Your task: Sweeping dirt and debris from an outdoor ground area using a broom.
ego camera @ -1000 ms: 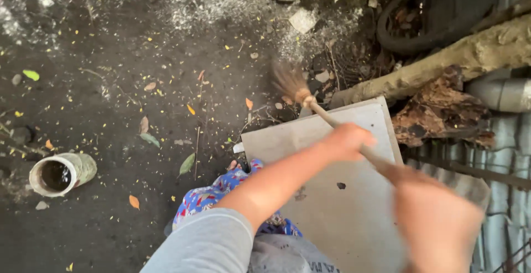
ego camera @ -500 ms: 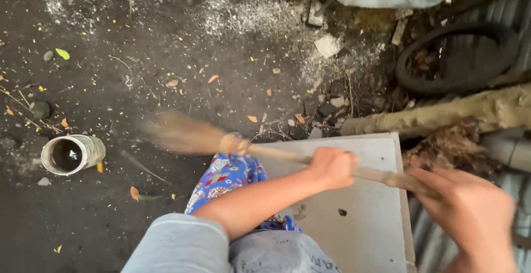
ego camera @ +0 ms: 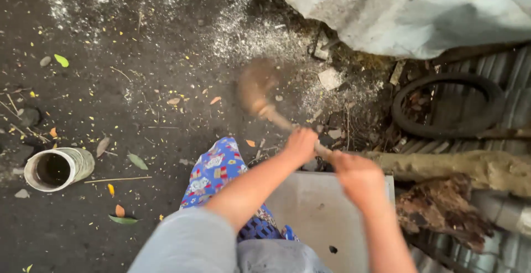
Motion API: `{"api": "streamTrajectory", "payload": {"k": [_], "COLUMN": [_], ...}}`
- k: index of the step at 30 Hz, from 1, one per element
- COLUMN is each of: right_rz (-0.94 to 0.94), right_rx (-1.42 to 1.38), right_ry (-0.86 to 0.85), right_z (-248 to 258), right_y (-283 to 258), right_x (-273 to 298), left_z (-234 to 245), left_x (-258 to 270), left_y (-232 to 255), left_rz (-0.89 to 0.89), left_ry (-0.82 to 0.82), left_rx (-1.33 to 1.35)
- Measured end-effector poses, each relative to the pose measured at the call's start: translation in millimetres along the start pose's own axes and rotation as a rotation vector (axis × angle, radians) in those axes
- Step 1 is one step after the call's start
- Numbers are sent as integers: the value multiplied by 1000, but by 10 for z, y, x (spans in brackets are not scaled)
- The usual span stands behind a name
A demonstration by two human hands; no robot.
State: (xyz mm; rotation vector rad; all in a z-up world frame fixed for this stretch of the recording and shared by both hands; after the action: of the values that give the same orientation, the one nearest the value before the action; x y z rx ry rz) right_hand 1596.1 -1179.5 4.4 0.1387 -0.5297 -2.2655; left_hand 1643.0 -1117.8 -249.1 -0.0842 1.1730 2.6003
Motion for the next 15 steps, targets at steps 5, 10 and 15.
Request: {"api": "streamTrajectory", "payload": {"k": [5, 10, 15], "right_rz": [-31, -36, -195], "right_rx": [-238, -115, 72], "right_ry": [60, -140, -276], "right_z": [770, 1317, 904], "right_y": [999, 1139, -37], "right_x": [-40, -230, -787], "left_z": [1047, 1646, 1717], "left_x": [-130, -453, -222], "left_y": [887, 1147, 156], "left_rz": [228, 153, -294], "left_ry": [-186, -35, 351], "left_rx": [165, 254, 112]}}
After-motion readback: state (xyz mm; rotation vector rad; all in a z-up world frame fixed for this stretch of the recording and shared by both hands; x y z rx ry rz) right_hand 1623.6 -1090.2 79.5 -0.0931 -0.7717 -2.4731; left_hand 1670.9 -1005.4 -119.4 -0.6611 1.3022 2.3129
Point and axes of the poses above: each hand's wrist, its own x-axis away from the middle knuckle, its own z-axis out of the back of the hand, y = z × x, the point moved 4 cm from there along -x, towards the middle knuckle, and after that the axes turned 1 degree about -y, right-handed, at the moved point
